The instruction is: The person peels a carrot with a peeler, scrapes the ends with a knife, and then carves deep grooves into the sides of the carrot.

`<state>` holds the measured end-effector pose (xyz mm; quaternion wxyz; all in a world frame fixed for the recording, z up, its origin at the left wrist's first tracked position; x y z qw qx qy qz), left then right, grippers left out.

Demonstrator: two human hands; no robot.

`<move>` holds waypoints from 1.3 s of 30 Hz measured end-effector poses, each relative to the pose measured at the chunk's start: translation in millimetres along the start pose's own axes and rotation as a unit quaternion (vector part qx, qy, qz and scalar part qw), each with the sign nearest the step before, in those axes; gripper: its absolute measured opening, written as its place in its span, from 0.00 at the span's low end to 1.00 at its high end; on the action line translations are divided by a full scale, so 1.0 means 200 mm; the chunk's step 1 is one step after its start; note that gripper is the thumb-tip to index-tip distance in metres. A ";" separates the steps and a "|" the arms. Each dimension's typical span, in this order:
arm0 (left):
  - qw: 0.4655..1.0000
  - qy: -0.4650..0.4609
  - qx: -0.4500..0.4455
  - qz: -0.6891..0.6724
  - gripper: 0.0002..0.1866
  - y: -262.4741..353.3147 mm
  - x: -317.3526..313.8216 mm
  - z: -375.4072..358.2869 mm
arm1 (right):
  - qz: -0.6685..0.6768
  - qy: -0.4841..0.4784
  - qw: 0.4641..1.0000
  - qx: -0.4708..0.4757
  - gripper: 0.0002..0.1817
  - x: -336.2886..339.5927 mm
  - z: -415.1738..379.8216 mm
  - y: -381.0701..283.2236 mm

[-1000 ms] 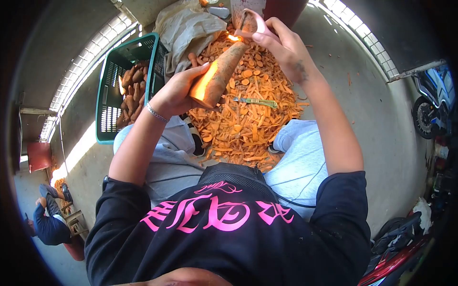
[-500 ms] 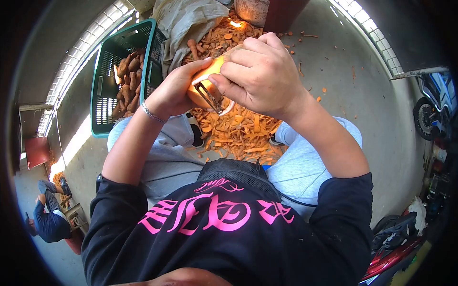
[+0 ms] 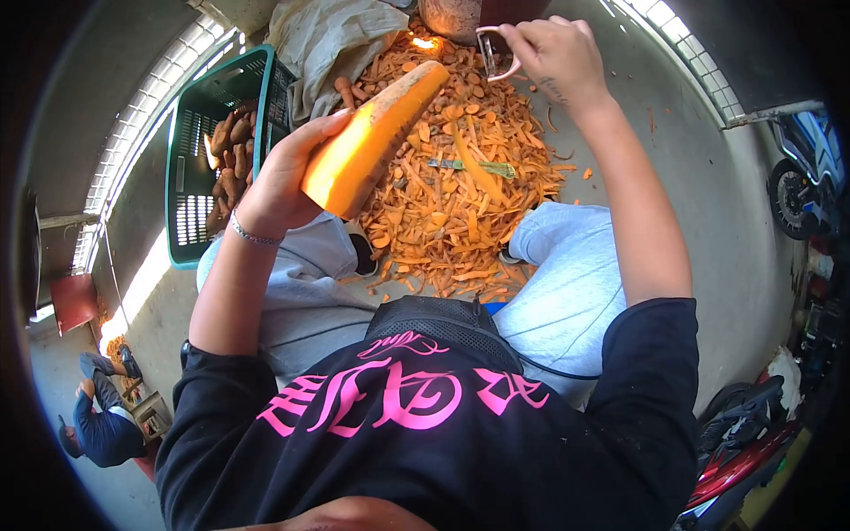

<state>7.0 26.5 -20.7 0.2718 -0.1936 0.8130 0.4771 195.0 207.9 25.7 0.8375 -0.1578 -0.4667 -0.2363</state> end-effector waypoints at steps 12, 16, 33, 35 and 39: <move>0.999 -0.036 0.028 -0.026 0.22 -0.07 -0.01 0.06 | 0.121 0.017 0.976 0.178 0.13 0.27 0.01 -0.62; 0.997 -0.049 0.041 -0.052 0.22 -0.08 -0.04 0.07 | 0.145 0.021 0.972 0.184 0.13 0.28 -0.03 -0.71; 0.999 -0.032 0.018 -0.015 0.23 -0.05 0.01 -0.02 | 0.002 0.014 0.996 0.092 0.15 0.19 0.05 -0.15; 0.998 -0.047 0.022 -0.030 0.23 -0.04 0.00 -0.02 | 0.047 -0.001 0.998 0.032 0.15 0.17 0.05 -0.04; 0.998 -0.055 0.017 0.009 0.23 -0.04 -0.01 0.03 | 0.099 0.016 0.989 0.110 0.15 0.30 0.06 -0.33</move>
Point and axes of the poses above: each hand's wrist, its own z-axis towards the middle knuckle, its own x-axis out of the back of the hand, y = z × x, the point moved 6 cm from there along z, towards the middle knuckle, and after that the axes turned 3 degrees about -y, right-handed, at the moved point
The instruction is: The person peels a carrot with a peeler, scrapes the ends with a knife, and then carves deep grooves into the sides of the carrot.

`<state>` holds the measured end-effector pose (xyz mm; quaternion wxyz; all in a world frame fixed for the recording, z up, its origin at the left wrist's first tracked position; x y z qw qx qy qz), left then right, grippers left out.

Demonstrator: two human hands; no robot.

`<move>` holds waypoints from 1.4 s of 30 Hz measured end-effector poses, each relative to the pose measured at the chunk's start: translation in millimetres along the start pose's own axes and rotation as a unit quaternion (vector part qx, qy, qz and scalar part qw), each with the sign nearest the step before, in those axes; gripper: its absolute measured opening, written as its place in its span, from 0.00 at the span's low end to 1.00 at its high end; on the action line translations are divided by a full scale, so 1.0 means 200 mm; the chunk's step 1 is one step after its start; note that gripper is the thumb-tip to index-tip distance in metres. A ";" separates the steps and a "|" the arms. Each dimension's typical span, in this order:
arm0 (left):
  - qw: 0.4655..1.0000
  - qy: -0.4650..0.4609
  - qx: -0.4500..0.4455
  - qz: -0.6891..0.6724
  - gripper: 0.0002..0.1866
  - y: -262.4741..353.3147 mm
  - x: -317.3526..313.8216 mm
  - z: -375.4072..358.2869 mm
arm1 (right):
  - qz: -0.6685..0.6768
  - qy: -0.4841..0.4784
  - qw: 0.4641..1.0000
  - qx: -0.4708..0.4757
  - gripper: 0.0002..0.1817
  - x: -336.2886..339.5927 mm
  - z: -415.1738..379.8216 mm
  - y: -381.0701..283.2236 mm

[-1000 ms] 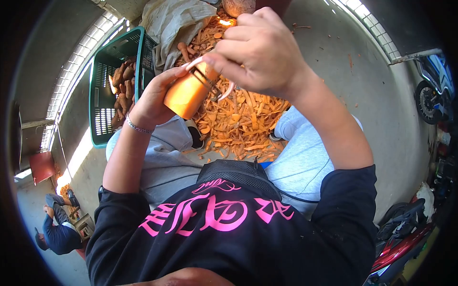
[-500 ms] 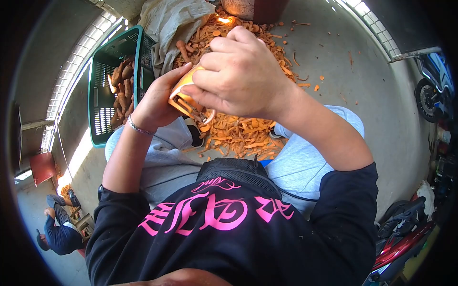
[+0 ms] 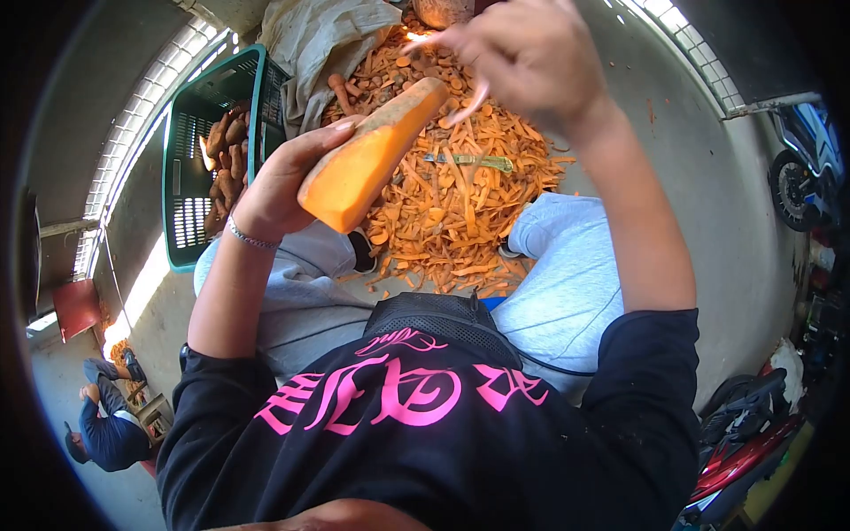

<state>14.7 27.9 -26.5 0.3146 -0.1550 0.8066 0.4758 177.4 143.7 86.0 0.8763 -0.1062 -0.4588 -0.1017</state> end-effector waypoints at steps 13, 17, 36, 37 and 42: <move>0.988 -0.099 0.027 -0.117 0.19 -0.04 -0.06 0.01 | 0.086 0.018 0.993 0.084 0.14 -0.11 -0.01 -0.44; 0.998 0.011 0.020 -0.060 0.19 -0.07 -0.01 0.02 | 0.073 -0.022 0.994 0.078 0.15 -0.14 -0.02 -0.38; 0.998 0.012 0.017 -0.054 0.23 -0.02 0.03 -0.02 | 0.036 -0.003 0.998 0.043 0.13 0.02 0.00 -0.06; 0.999 0.016 0.013 -0.046 0.23 -0.02 0.01 -0.01 | 0.055 0.004 0.994 0.095 0.12 0.01 0.00 -0.18; 0.993 -0.028 0.030 -0.108 0.19 -0.07 -0.07 0.01 | 0.105 0.010 0.990 0.097 0.18 -0.10 0.01 -0.44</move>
Point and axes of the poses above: each hand's wrist, its own z-axis towards the middle knuckle, its own x-axis out of the back of the hand, y = z × x, the point moved 6 cm from there along z, towards the middle knuckle, and after that the axes turned 3 degrees about -y, right-handed, at the moved point
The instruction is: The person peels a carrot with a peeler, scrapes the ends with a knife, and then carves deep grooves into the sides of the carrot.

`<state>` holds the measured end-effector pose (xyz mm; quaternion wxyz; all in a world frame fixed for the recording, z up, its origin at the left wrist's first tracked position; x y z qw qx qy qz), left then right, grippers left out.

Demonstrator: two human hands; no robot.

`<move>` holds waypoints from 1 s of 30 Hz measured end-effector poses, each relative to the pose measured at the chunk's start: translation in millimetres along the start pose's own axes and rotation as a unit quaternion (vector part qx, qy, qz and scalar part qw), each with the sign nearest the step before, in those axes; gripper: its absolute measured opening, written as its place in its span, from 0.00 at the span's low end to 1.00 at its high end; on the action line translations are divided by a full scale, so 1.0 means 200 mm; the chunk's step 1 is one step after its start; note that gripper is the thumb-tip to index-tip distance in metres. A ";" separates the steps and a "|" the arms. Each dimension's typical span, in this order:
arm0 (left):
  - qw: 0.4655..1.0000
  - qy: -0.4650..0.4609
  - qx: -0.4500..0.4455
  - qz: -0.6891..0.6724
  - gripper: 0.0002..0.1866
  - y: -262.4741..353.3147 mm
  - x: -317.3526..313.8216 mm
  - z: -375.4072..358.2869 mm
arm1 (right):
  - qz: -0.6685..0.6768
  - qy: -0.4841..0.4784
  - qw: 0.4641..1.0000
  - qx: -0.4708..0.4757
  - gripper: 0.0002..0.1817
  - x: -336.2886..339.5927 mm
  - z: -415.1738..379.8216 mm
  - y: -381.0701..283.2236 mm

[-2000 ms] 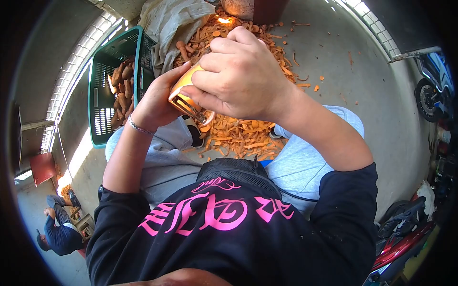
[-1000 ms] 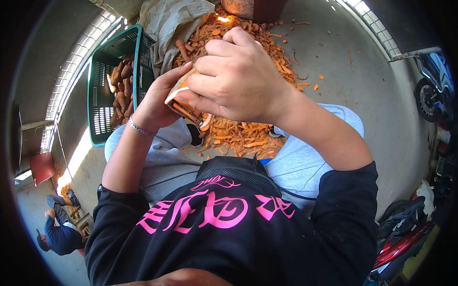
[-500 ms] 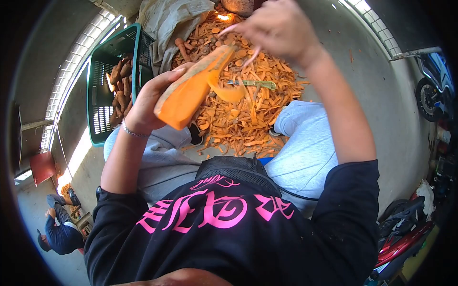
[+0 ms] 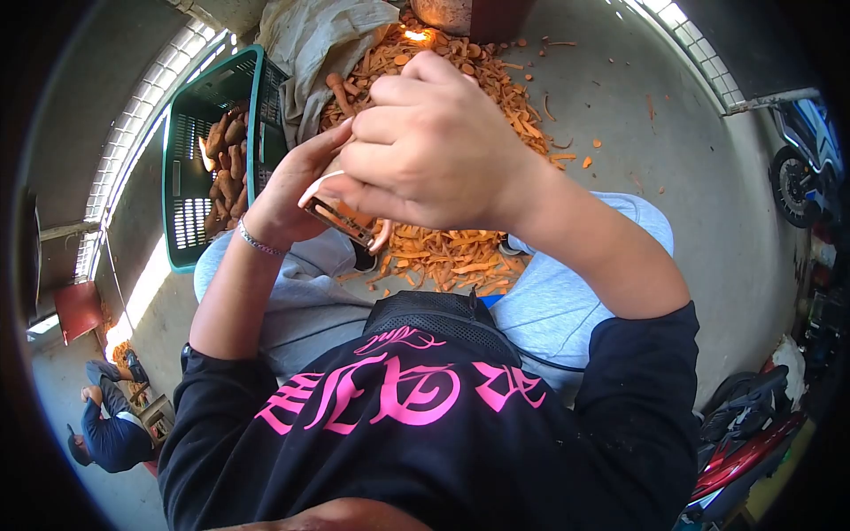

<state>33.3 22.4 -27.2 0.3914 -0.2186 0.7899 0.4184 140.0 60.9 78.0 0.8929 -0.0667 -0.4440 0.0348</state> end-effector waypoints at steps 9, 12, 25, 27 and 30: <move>1.000 0.008 0.000 0.021 0.20 -0.03 0.04 -0.03 | -0.027 -0.036 0.999 -0.003 0.18 -0.01 -0.03 0.10; 0.997 0.056 0.016 0.051 0.22 -0.03 0.05 -0.06 | -0.053 -0.057 0.997 -0.027 0.16 0.05 -0.08 0.28; 1.000 -0.006 0.021 0.019 0.23 0.02 0.09 -0.02 | -0.049 -0.020 0.999 -0.003 0.14 0.17 0.01 0.29; 0.999 -0.051 -0.001 -0.017 0.22 0.02 0.06 -0.01 | -0.045 -0.008 0.999 0.008 0.16 0.10 0.02 0.18; 1.000 -0.010 0.002 -0.015 0.20 0.02 0.05 -0.01 | -0.030 0.003 0.999 0.010 0.17 0.06 0.01 0.10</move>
Point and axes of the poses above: each hand's wrist, its own z-axis towards the middle knuckle, its own x-axis out of the back of the hand, y = z × x, the point moved 6 cm from there along z, towards the middle knuckle, and after that the axes turned 3 degrees about -y, right-handed, at the moved point
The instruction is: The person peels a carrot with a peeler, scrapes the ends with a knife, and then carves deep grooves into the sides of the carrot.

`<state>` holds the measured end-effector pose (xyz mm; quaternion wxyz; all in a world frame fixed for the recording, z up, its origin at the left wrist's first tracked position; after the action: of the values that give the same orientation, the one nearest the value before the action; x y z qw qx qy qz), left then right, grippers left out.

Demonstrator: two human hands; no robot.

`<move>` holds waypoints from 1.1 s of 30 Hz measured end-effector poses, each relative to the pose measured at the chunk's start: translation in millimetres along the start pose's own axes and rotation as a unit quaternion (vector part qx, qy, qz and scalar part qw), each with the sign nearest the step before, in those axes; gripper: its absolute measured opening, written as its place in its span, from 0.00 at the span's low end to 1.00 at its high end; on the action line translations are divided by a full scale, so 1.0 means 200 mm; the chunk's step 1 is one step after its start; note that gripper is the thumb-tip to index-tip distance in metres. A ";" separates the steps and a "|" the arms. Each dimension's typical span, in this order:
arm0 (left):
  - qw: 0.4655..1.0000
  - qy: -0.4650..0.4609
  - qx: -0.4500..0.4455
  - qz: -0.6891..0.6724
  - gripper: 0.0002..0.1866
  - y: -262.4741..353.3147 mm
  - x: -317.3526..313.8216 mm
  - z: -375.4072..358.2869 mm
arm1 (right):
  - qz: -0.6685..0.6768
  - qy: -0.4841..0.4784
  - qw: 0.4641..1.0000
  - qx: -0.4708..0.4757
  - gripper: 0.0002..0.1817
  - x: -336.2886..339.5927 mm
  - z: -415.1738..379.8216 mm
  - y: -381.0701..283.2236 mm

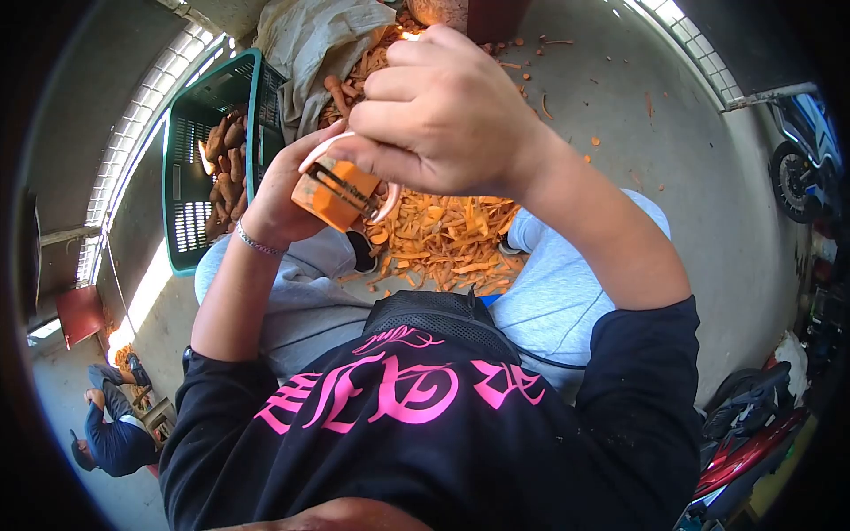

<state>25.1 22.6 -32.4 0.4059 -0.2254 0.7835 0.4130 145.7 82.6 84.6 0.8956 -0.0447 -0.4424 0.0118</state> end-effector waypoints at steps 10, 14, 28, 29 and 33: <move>0.999 0.030 0.003 -0.029 0.20 -0.02 0.01 -0.01 | -0.008 0.012 1.000 -0.005 0.16 -0.04 -0.04 0.00; 0.999 0.047 0.004 0.024 0.28 0.00 0.03 -0.06 | -0.073 -0.030 0.997 -0.025 0.16 0.01 -0.09 0.23; 0.999 0.015 0.029 0.012 0.21 -0.05 0.00 0.00 | 0.019 0.004 1.000 0.023 0.16 0.04 0.01 -0.06; 0.999 -0.035 0.013 -0.012 0.19 -0.04 -0.02 0.01 | 0.043 0.016 0.999 0.026 0.16 0.02 0.00 -0.08; 0.995 0.091 0.004 0.037 0.21 -0.05 -0.04 0.00 | 0.046 0.016 0.999 0.024 0.17 -0.01 0.01 -0.11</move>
<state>37.0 17.0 -30.5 0.3183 -0.2318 0.8265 0.4024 142.9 60.1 86.0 0.9021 -0.0433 -0.4248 0.0625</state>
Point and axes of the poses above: each hand's wrist, its own z-axis towards the middle knuckle, its own x-axis out of the back of the hand, y = z × x, the point moved 6 cm from there along z, towards the middle knuckle, and after that the axes turned 3 degrees about -y, right-handed, at the moved point
